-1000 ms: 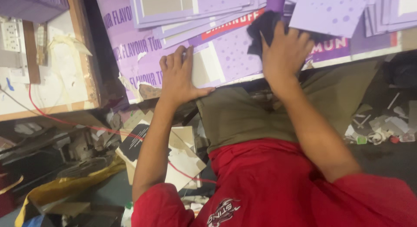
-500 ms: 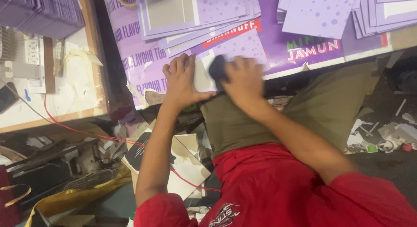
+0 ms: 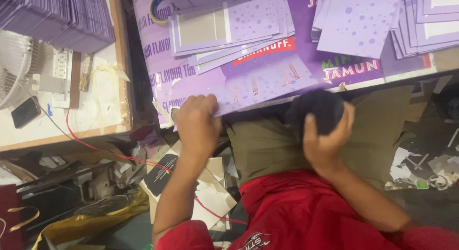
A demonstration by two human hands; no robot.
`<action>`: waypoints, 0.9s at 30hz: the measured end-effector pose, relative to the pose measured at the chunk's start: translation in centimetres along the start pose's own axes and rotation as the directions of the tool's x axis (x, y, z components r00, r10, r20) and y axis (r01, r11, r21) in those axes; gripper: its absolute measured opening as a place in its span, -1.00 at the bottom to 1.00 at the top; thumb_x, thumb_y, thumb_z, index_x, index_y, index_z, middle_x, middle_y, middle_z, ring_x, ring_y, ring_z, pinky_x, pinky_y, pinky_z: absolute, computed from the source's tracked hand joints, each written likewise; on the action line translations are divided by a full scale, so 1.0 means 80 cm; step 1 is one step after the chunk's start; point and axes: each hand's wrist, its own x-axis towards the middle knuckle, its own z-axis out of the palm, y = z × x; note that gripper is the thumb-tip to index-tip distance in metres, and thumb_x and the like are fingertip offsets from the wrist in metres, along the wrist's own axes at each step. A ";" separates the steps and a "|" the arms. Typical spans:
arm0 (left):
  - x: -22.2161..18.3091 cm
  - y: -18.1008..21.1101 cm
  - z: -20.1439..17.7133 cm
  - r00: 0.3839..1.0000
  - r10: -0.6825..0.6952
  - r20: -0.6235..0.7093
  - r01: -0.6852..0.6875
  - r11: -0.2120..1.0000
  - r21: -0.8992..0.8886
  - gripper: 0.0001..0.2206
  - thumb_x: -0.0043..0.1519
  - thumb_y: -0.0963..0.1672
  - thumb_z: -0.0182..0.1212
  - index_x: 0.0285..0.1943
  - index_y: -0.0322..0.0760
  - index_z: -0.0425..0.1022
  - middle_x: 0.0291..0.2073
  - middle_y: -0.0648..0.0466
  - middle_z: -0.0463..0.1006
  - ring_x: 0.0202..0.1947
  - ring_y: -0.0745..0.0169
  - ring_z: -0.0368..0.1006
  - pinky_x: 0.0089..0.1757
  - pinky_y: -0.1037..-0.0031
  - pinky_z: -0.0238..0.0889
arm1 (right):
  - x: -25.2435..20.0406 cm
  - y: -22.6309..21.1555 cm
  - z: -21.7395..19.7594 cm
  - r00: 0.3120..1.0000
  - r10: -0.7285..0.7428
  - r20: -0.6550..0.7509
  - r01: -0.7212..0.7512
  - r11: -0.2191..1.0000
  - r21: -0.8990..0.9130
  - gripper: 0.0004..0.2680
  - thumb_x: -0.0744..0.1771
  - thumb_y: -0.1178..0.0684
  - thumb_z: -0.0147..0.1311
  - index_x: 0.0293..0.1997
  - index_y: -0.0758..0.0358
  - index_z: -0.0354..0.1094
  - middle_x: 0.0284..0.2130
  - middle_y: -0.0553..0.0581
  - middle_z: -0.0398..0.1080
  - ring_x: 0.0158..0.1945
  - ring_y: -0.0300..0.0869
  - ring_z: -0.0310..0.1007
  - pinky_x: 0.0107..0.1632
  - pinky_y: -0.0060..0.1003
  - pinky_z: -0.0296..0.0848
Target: The person repeatedly picks up a purple printed sheet and a white insert, places the insert inside the sheet, folds the sheet around it, and stacks the finished packs. The person handles the items one at a time and accumulates a growing stack of completed packs on the table.
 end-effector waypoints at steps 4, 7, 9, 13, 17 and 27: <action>-0.027 0.023 0.037 0.990 0.139 0.005 -0.138 0.982 0.125 -0.91 0.00 -0.24 0.22 -0.37 -0.33 0.42 -0.41 -0.12 0.46 -0.30 -0.18 0.43 -0.26 0.08 0.28 | -0.001 -0.039 0.022 0.932 -0.314 0.181 0.295 0.947 0.124 -0.60 0.25 0.05 0.22 0.14 0.32 0.17 0.02 0.30 0.26 0.06 0.18 0.29 0.11 0.08 0.29; -0.023 0.010 0.080 0.933 0.339 -0.119 -0.349 0.934 -0.072 -0.80 0.00 -0.23 0.18 -0.19 -0.40 0.44 -0.24 -0.15 0.49 -0.20 -0.19 0.43 -0.18 0.11 0.31 | 0.019 -0.044 0.085 0.839 -0.259 0.478 0.330 0.942 -0.067 -0.62 0.26 0.01 0.26 0.19 0.13 0.35 0.00 0.23 0.35 0.02 0.15 0.29 0.08 0.08 0.23; -0.032 -0.002 0.104 0.911 0.368 -0.185 -0.393 0.910 -0.130 -0.72 -0.02 -0.24 0.18 -0.11 -0.45 0.46 -0.20 -0.15 0.50 -0.18 -0.20 0.43 -0.18 0.12 0.32 | 0.031 -0.035 0.128 0.815 -0.075 0.575 0.232 0.951 -0.204 -0.70 0.35 -0.02 0.18 0.23 0.07 0.39 -0.09 0.19 0.35 -0.07 0.11 0.26 -0.03 0.04 0.20; -0.053 -0.019 0.134 0.954 0.292 -0.066 -0.296 0.952 -0.071 -0.81 -0.08 -0.24 0.22 -0.29 -0.34 0.40 -0.32 -0.13 0.48 -0.26 -0.16 0.42 -0.26 0.13 0.32 | 0.034 -0.009 0.159 0.822 -0.033 0.568 0.277 0.895 -0.349 -0.75 0.31 -0.09 0.19 0.08 0.02 0.43 -0.15 0.17 0.34 -0.08 0.09 0.25 -0.08 0.05 0.14; -0.048 -0.022 0.141 0.979 0.192 0.068 -0.186 0.979 -0.083 -0.85 -0.02 -0.26 0.22 -0.33 -0.35 0.36 -0.42 -0.09 0.46 -0.32 -0.15 0.41 -0.30 0.10 0.32 | 0.041 0.004 0.162 0.855 0.055 0.516 0.233 0.848 -0.476 -0.73 0.31 -0.14 0.20 0.07 0.02 0.43 -0.15 0.17 0.34 -0.05 0.09 0.25 -0.07 0.10 0.13; -0.035 -0.018 0.131 0.969 0.070 0.238 -0.080 0.996 0.032 -0.76 -0.04 -0.30 0.19 -0.20 -0.33 0.41 -0.45 -0.10 0.53 -0.29 -0.19 0.48 -0.29 0.08 0.35 | 0.091 0.099 0.091 0.982 0.130 0.136 0.022 0.641 -0.767 -0.72 0.39 -0.15 0.17 0.12 0.16 0.36 -0.08 0.32 0.32 0.02 0.20 0.28 -0.06 0.20 0.16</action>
